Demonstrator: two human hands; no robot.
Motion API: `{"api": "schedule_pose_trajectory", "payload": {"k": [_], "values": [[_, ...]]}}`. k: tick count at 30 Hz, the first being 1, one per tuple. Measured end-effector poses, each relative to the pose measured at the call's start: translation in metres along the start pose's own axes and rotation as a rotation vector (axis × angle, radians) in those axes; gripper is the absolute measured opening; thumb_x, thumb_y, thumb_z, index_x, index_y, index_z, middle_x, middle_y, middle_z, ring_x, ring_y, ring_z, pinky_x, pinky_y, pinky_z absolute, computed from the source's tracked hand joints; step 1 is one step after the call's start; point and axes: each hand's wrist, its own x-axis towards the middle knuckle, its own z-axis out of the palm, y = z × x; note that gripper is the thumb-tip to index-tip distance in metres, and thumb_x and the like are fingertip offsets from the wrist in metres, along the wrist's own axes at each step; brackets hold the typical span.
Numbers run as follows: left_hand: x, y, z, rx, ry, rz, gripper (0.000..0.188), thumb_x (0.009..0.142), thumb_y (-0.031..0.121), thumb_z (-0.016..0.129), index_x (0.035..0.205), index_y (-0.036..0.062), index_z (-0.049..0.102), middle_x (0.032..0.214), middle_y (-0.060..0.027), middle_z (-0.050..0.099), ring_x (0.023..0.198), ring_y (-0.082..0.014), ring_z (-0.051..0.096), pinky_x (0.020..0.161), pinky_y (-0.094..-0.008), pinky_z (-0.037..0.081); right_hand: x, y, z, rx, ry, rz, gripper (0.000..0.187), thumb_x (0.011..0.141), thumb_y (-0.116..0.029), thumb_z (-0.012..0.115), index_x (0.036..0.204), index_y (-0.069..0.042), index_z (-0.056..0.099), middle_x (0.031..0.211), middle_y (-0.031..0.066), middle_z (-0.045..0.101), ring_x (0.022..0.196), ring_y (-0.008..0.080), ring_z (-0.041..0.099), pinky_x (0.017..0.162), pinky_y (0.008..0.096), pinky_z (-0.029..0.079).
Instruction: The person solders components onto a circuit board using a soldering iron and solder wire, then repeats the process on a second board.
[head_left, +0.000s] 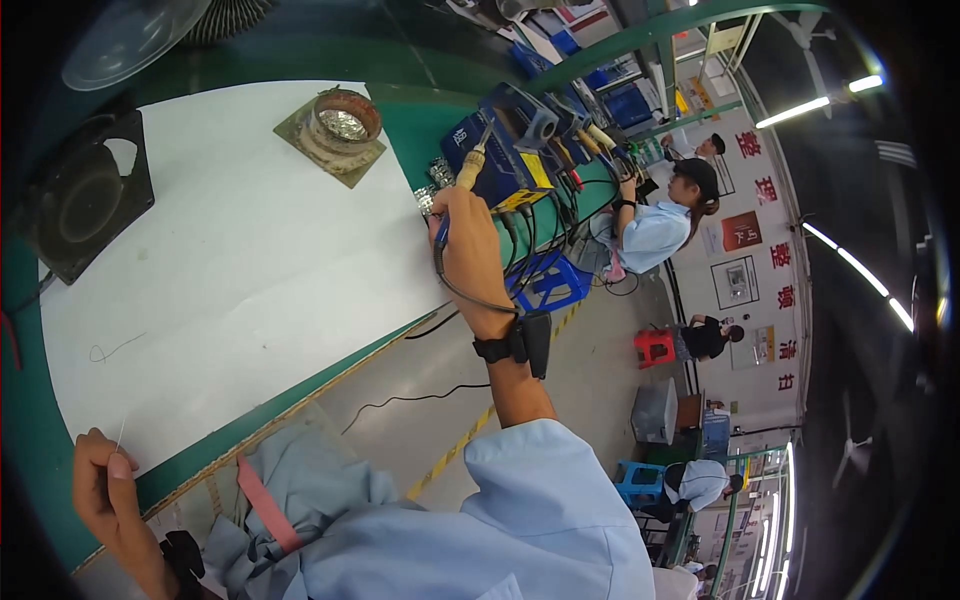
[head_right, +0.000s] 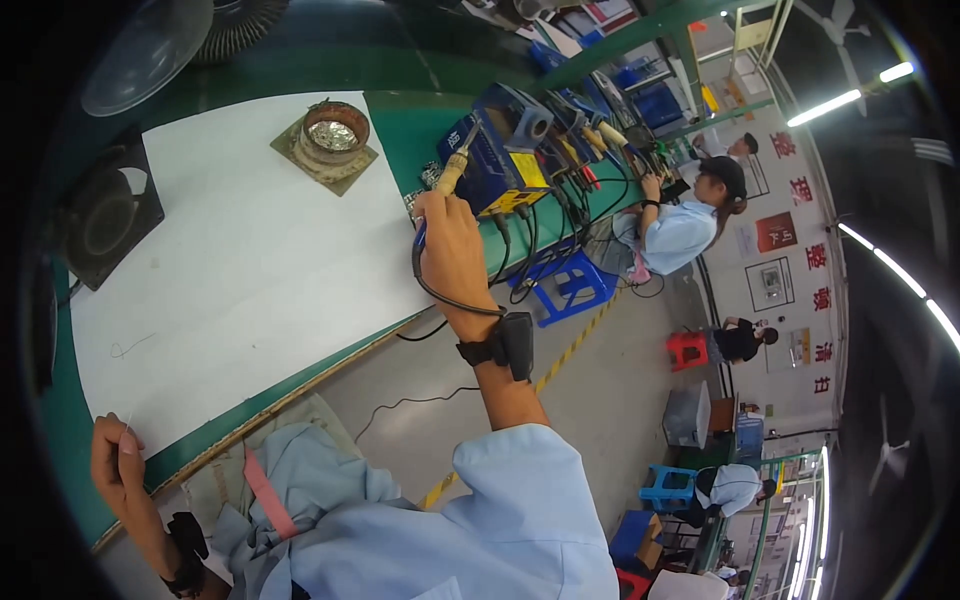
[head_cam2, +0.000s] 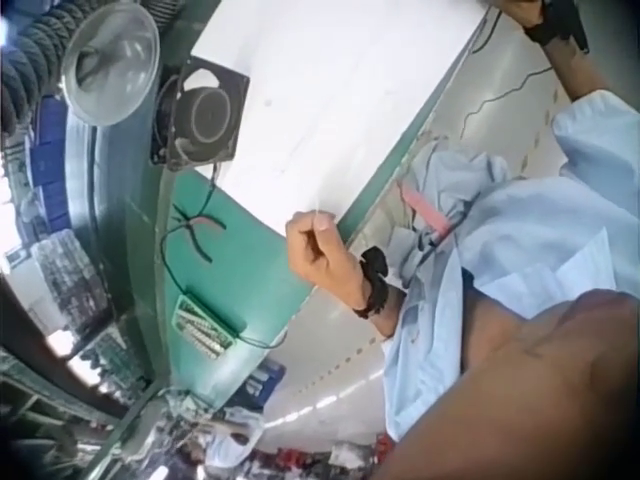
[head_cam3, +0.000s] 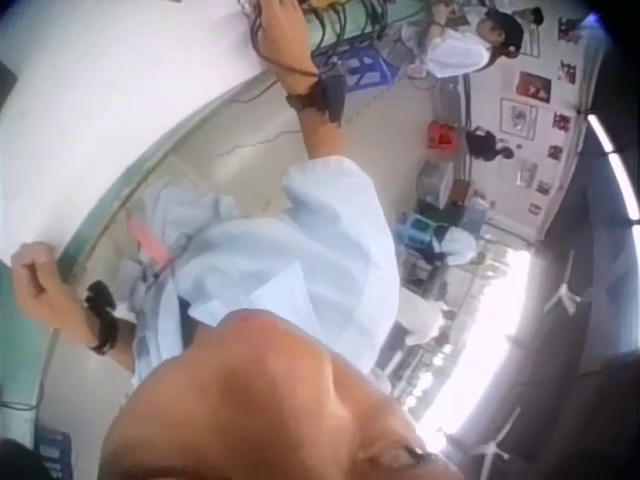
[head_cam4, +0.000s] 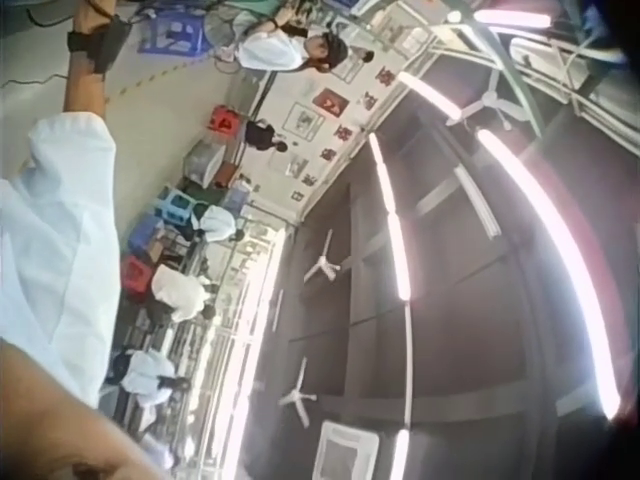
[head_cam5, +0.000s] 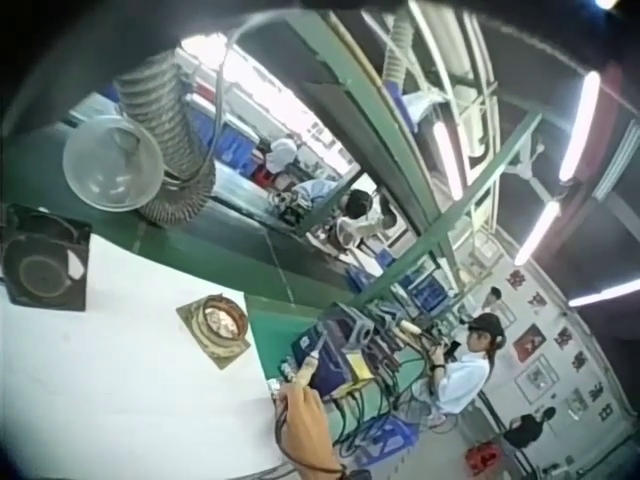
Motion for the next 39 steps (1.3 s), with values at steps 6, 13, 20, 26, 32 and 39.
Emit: {"api": "schedule_pose_trajectory", "payload": {"k": [6, 13, 20, 26, 32, 39], "values": [[-0.008, 0.002, -0.001, 0.002, 0.029, -0.018, 0.017, 0.09, 0.011, 0.051, 0.077, 0.003, 0.045, 0.073, -0.0019, 0.039, 0.069, -0.0115, 0.035, 0.064, -0.0251, 0.027, 0.001, 0.001, -0.005, -0.01, 0.091, 0.035, 0.022, 0.078, 0.007, 0.064, 0.094, -0.003, 0.052, 0.089, 0.012, 0.059, 0.08, 0.0287, 0.06, 0.073, 0.0349, 0.047], [-0.004, 0.001, -0.001, -0.032, 0.014, 0.019, 0.019, 0.09, 0.012, 0.055, 0.076, 0.0025, 0.048, 0.07, -0.0018, 0.045, 0.065, -0.0101, 0.038, 0.059, -0.025, 0.029, -0.002, -0.006, -0.001, 0.026, -0.023, 0.009, 0.024, 0.082, 0.008, 0.061, 0.098, -0.001, 0.045, 0.098, 0.0181, 0.062, 0.089, 0.0329, 0.063, 0.079, 0.036, 0.049], [-0.004, 0.001, -0.001, -0.014, 0.003, 0.039, 0.019, 0.09, 0.013, 0.055, 0.076, 0.0026, 0.049, 0.07, -0.0017, 0.047, 0.064, -0.0096, 0.038, 0.058, -0.0248, 0.029, -0.001, -0.008, 0.004, 0.123, -0.016, -0.059, 0.025, 0.076, 0.009, 0.063, 0.094, -0.003, 0.051, 0.091, 0.014, 0.061, 0.085, 0.0355, 0.059, 0.074, 0.0399, 0.048], [-0.005, 0.002, -0.001, -0.017, 0.005, 0.019, 0.019, 0.09, 0.013, 0.054, 0.076, 0.0028, 0.049, 0.07, -0.0017, 0.047, 0.064, -0.0095, 0.039, 0.058, -0.0248, 0.029, 0.001, -0.004, -0.002, 0.006, -0.1, -0.1, 0.028, 0.079, 0.006, 0.067, 0.096, -0.002, 0.046, 0.095, 0.0162, 0.064, 0.084, 0.0315, 0.063, 0.077, 0.0343, 0.05], [-0.003, 0.007, 0.002, -0.038, 0.005, 0.007, 0.017, 0.09, 0.011, 0.055, 0.076, 0.0022, 0.05, 0.069, -0.0019, 0.047, 0.063, -0.0092, 0.039, 0.057, -0.0245, 0.029, 0.006, -0.017, -0.01, 0.094, 0.079, -0.098, 0.029, 0.075, 0.008, 0.068, 0.096, -0.002, 0.051, 0.094, 0.0143, 0.062, 0.082, 0.0304, 0.06, 0.073, 0.0376, 0.048], [-0.003, 0.017, 0.002, -0.046, 0.1, -0.031, 0.012, 0.087, 0.009, 0.059, 0.084, -0.0029, 0.063, 0.077, -0.006, 0.062, 0.06, -0.0093, 0.047, 0.055, -0.0234, 0.033, -0.009, -0.118, 0.009, 0.439, 0.016, 0.182, 0.037, 0.079, 0.01, 0.067, 0.103, -0.004, 0.043, 0.105, 0.014, 0.062, 0.083, 0.0165, 0.063, 0.067, 0.0271, 0.053]]}}
